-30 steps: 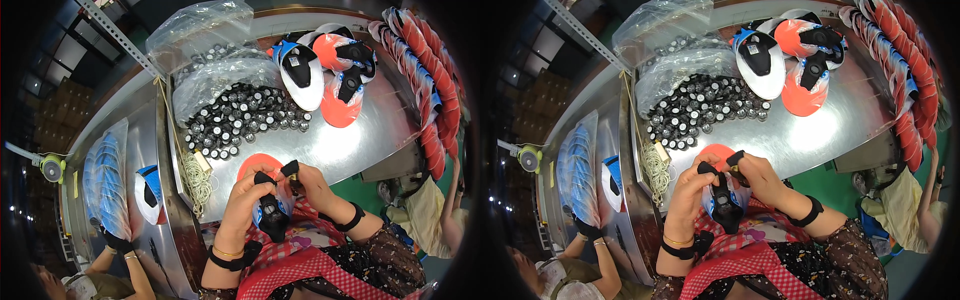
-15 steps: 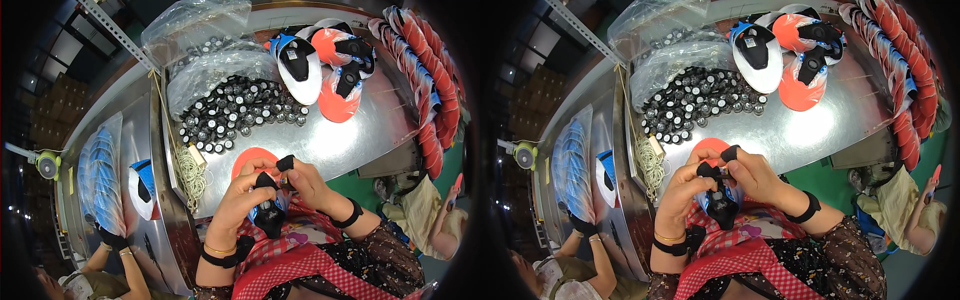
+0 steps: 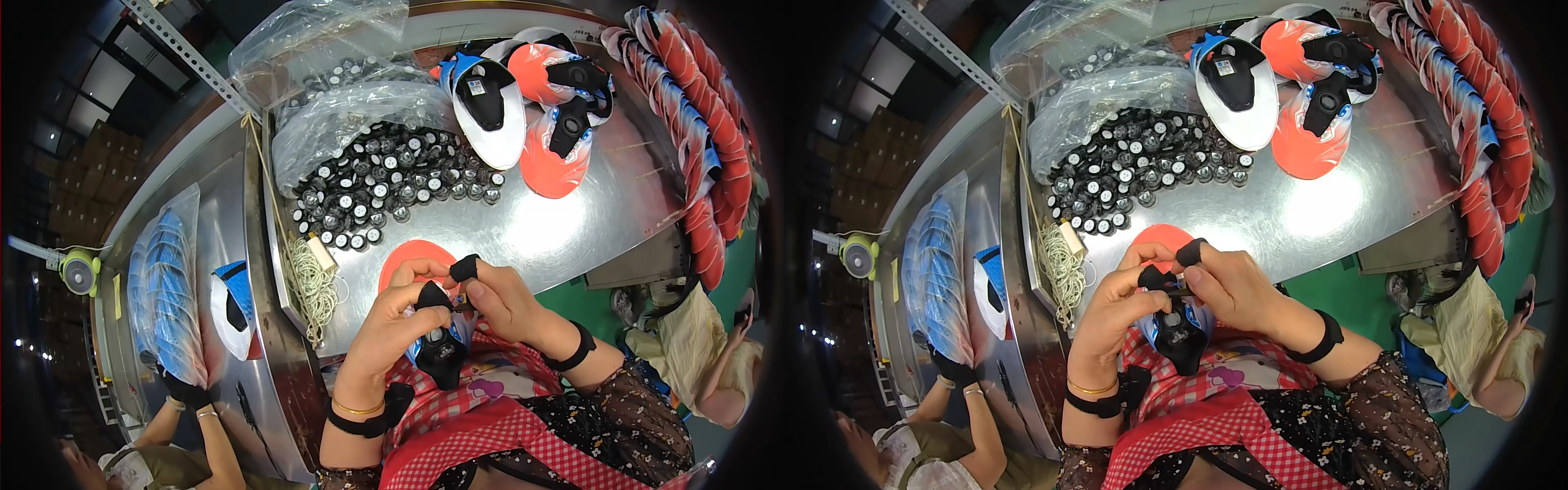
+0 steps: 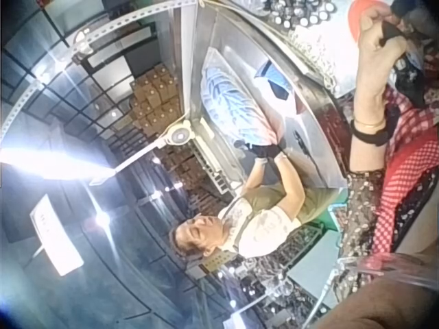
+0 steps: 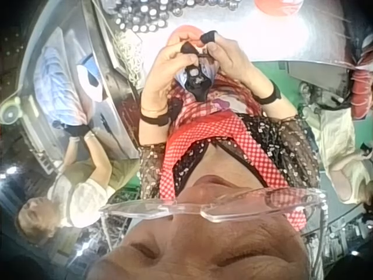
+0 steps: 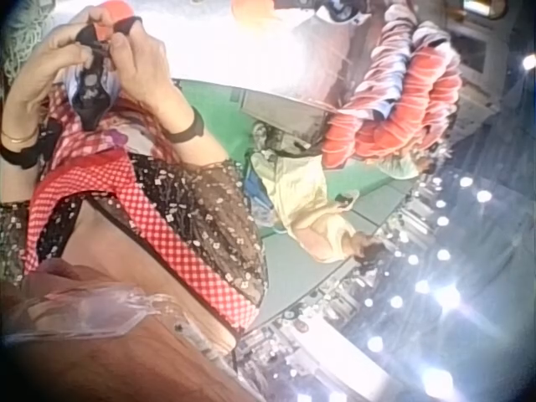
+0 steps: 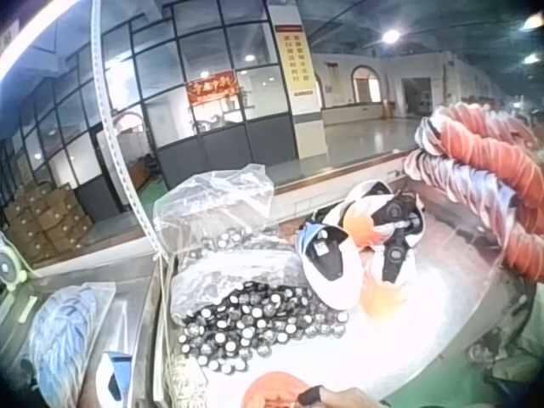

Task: Attaching straps and buckles to shoe upper components at a shoe factory workstation.

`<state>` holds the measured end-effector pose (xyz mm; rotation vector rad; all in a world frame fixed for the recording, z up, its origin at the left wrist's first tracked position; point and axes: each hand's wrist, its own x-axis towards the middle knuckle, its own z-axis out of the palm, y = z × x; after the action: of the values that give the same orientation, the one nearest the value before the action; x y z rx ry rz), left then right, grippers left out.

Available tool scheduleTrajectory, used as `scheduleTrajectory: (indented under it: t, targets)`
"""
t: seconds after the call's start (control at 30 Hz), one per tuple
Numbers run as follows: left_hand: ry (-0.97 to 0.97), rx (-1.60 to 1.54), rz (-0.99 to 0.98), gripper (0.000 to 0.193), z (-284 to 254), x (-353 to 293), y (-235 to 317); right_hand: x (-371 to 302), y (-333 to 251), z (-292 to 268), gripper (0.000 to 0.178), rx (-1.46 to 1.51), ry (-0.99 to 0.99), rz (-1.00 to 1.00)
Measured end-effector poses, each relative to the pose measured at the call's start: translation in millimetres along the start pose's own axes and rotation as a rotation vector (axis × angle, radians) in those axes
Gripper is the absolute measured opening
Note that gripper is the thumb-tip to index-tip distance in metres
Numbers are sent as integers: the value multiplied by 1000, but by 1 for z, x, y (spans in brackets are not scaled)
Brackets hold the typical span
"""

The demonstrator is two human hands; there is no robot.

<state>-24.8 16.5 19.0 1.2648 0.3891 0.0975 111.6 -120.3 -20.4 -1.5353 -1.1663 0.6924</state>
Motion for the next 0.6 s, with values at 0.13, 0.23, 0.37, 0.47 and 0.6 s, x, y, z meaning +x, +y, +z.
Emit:
scheduleTrajectory:
  t: [0.13, 0.23, 0.37, 0.47, 0.6]
  targets:
    - [6, 6, 4, 6, 1, 0, 1, 1, 1, -1, 36, -9, 0, -31]
    - [18, -30, 0, 8, 0, -1, 1, -1, 0, -4, 28, 162, 6, 41]
    - [89, 19, 49, 11, -5, 0, -4, -9, 6, -6, 22, 612, -34, 375]
    - [97, -70, 80, 14, -2, 7, -10, -11, -13, 10, 29, 631, -197, 446]
    - [186, -227, 11, 26, -3, 3, -22, -2, -19, 27, 15, 613, -146, 504]
